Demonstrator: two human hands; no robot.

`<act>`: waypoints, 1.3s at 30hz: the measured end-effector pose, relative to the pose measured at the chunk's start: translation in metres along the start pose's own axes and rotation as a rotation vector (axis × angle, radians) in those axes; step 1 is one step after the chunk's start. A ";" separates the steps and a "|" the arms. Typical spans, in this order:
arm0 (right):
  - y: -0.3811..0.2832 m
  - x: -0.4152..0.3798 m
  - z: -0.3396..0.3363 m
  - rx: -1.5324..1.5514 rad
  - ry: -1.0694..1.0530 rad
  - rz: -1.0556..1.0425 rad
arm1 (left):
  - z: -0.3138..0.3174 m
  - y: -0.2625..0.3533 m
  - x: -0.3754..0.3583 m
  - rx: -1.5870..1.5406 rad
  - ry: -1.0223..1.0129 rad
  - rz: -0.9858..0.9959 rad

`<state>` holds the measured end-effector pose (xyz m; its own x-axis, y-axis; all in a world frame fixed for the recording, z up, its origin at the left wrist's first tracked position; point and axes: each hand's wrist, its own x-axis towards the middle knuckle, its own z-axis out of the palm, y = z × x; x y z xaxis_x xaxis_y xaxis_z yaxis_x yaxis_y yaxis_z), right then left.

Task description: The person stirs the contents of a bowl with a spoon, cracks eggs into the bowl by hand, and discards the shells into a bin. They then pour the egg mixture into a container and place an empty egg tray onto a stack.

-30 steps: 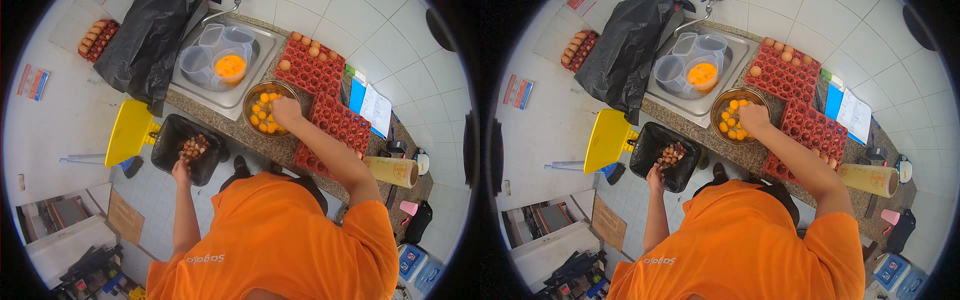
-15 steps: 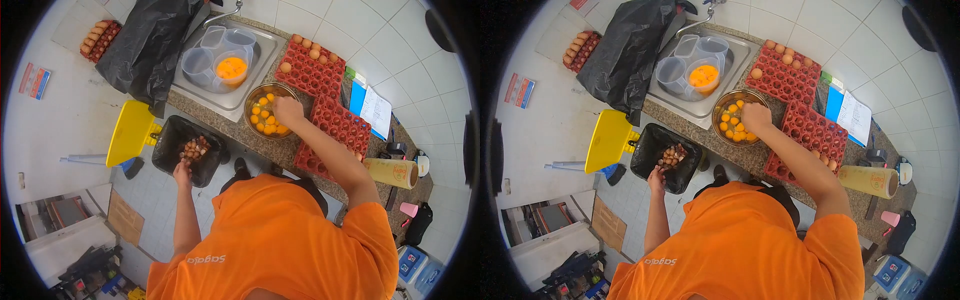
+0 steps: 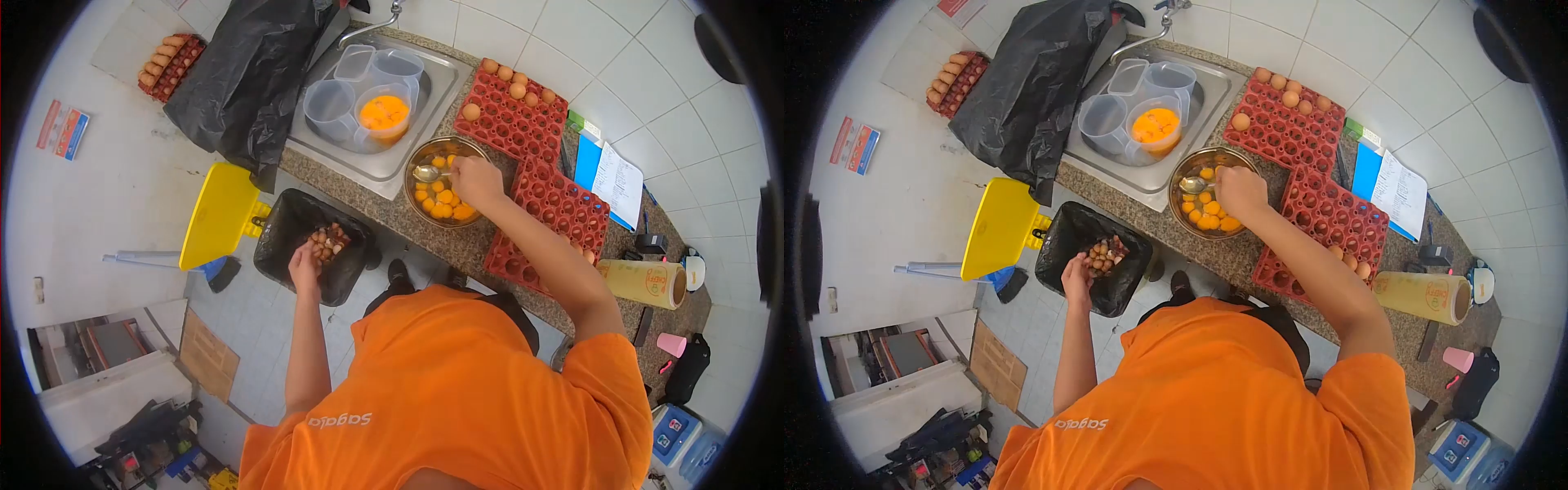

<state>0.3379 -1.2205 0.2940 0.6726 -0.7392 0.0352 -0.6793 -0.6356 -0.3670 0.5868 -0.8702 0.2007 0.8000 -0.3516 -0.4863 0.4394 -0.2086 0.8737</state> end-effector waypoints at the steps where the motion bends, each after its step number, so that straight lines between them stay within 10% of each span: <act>1: -0.002 -0.001 -0.002 0.006 0.029 -0.035 | 0.014 0.013 -0.006 0.000 0.002 0.002; 39: -0.004 -0.041 -0.037 0.088 0.108 0.015 | 0.233 0.138 -0.034 1.260 -0.775 1.242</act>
<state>0.3021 -1.1965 0.3286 0.6239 -0.7710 0.1278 -0.6571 -0.6060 -0.4483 0.5248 -1.0997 0.3349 -0.0983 -0.9905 0.0965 -0.9308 0.1258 0.3432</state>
